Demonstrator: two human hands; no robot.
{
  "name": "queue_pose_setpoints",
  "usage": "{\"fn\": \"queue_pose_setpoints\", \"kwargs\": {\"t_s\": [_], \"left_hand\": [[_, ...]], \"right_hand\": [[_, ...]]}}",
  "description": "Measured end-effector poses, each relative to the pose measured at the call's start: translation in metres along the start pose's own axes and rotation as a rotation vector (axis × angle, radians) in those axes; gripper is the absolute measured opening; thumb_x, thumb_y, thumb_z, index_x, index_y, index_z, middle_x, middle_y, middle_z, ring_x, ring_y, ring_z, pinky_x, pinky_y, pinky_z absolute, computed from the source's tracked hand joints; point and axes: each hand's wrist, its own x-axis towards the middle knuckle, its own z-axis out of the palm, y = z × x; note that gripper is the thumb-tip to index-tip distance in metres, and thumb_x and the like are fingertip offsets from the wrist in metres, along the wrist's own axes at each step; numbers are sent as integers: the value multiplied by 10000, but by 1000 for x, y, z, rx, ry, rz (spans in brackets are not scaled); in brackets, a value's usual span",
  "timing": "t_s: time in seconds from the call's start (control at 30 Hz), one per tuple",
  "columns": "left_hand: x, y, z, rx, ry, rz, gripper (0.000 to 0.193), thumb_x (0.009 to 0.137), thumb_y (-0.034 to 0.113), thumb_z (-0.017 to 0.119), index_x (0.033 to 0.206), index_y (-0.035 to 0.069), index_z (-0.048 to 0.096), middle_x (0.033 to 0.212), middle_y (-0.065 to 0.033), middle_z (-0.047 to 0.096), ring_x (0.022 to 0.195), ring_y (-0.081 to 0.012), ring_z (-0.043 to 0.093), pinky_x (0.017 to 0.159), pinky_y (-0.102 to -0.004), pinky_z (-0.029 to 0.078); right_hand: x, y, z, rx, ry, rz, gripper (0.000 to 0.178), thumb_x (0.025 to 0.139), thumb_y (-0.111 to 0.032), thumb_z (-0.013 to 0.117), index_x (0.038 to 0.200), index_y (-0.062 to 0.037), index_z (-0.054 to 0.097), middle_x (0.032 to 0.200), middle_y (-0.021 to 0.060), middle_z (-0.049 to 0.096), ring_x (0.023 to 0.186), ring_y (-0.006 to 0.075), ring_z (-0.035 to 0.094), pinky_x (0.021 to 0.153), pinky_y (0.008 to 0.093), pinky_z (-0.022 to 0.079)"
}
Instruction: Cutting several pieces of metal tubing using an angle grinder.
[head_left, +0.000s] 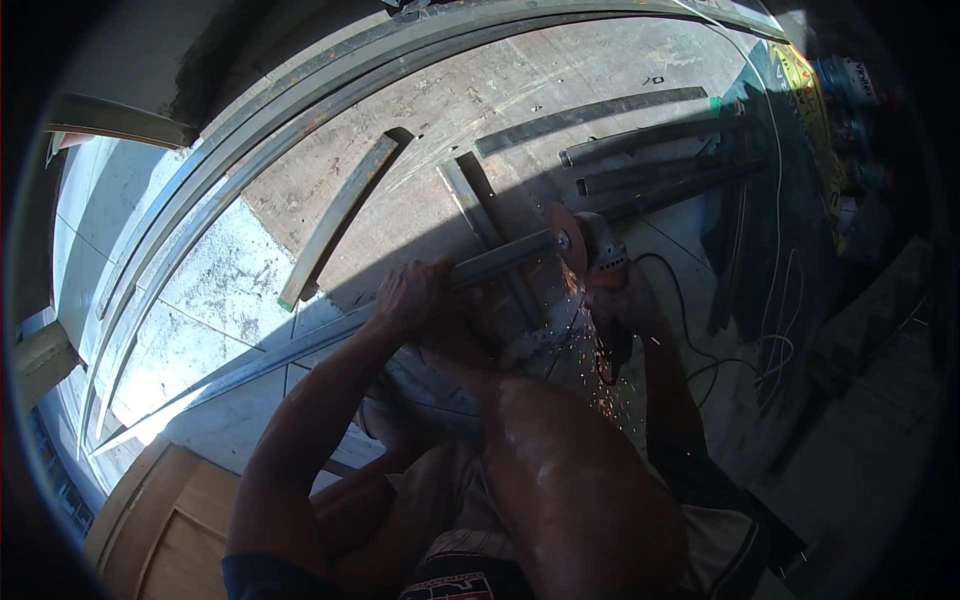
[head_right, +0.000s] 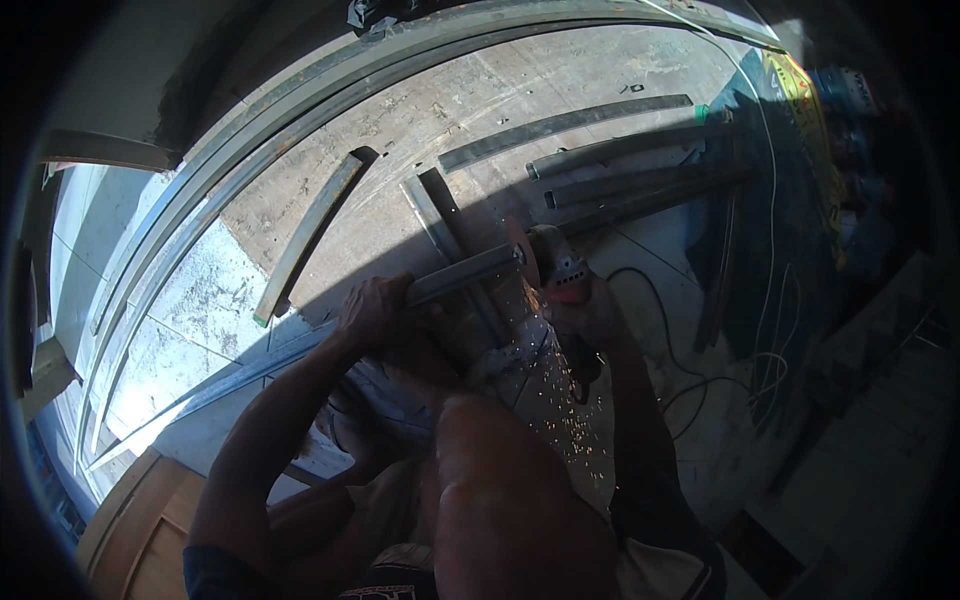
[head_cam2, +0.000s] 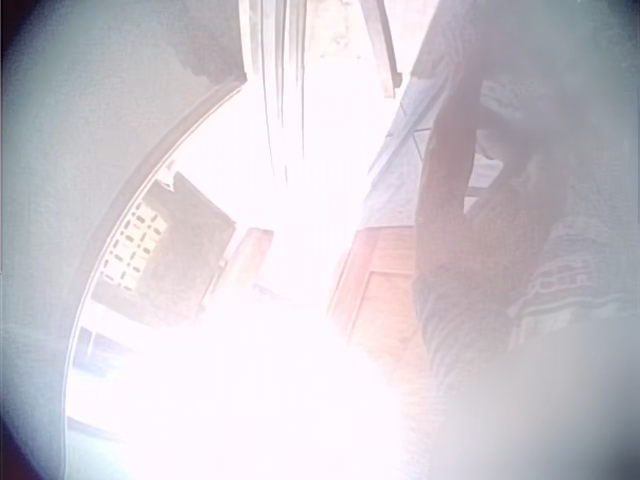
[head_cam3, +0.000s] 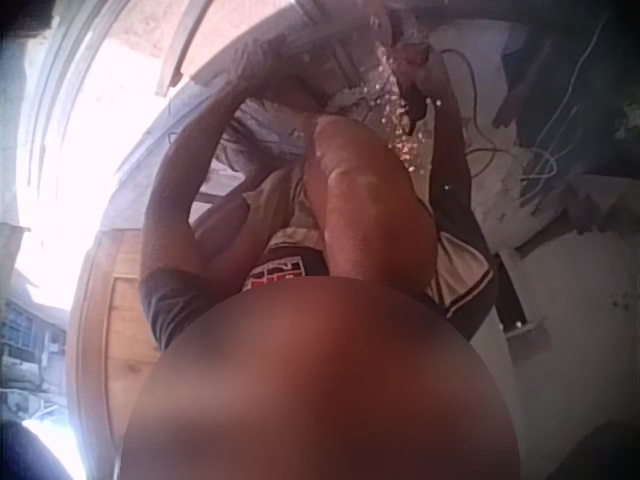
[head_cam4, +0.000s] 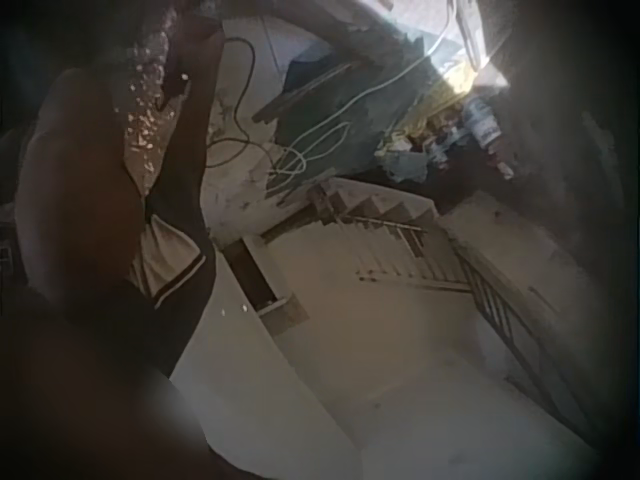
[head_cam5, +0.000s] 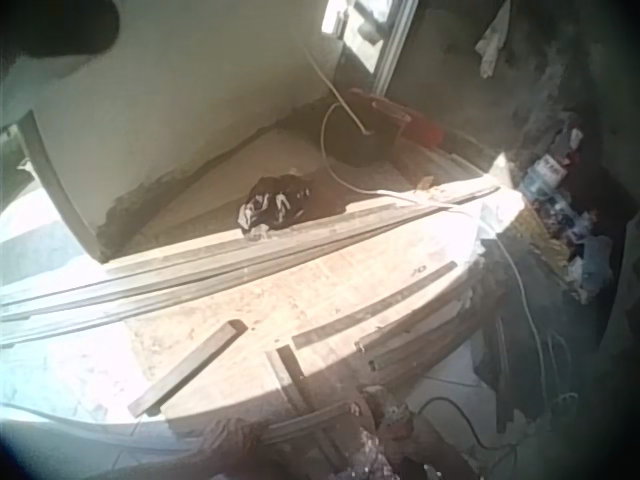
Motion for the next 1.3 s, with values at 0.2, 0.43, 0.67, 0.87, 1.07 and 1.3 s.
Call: {"fn": "queue_pose_setpoints", "kwargs": {"t_s": [0.2,0.43,0.67,0.87,1.07,1.3], "left_hand": [[0,-5,5,8,12,11,509,880,565,633,1044,84,646,824,-192,695,847,-401,698,758,-518,542],[1,-10,9,8,38,12,293,942,369,536,1030,107,635,839,-227,681,862,-433,686,764,-532,533],[2,-9,8,0,50,19,374,934,462,566,1036,109,637,852,-226,686,874,-432,686,778,-539,526],[2,-4,5,-24,72,5,507,839,554,697,993,72,667,796,-203,691,827,-410,693,745,-506,539],[1,1,-1,-36,22,11,529,828,563,706,1007,66,686,804,-203,695,824,-393,701,735,-500,546],[0,2,-1,-18,10,9,545,834,564,700,1026,54,681,807,-204,696,831,-397,700,742,-507,546]], "right_hand": [[2,-1,-3,-45,-11,-17,401,727,-49,826,1057,-39,599,851,9,618,689,93,582,561,273,480],[0,4,-6,3,-30,50,438,721,-53,832,1087,-41,592,888,15,631,767,111,608,656,294,528],[1,11,-9,-45,-15,44,489,704,-60,839,1120,-34,584,964,29,636,849,131,616,729,322,546],[2,8,-10,-19,-39,106,519,697,-68,836,1144,-33,574,985,33,630,862,134,614,737,318,541],[4,6,-11,-54,-33,59,533,698,-74,835,1159,-26,573,989,39,641,877,137,626,746,323,541],[8,1,-10,-95,-13,24,525,702,-74,831,1156,-19,574,983,44,645,889,145,633,752,331,546]]}}
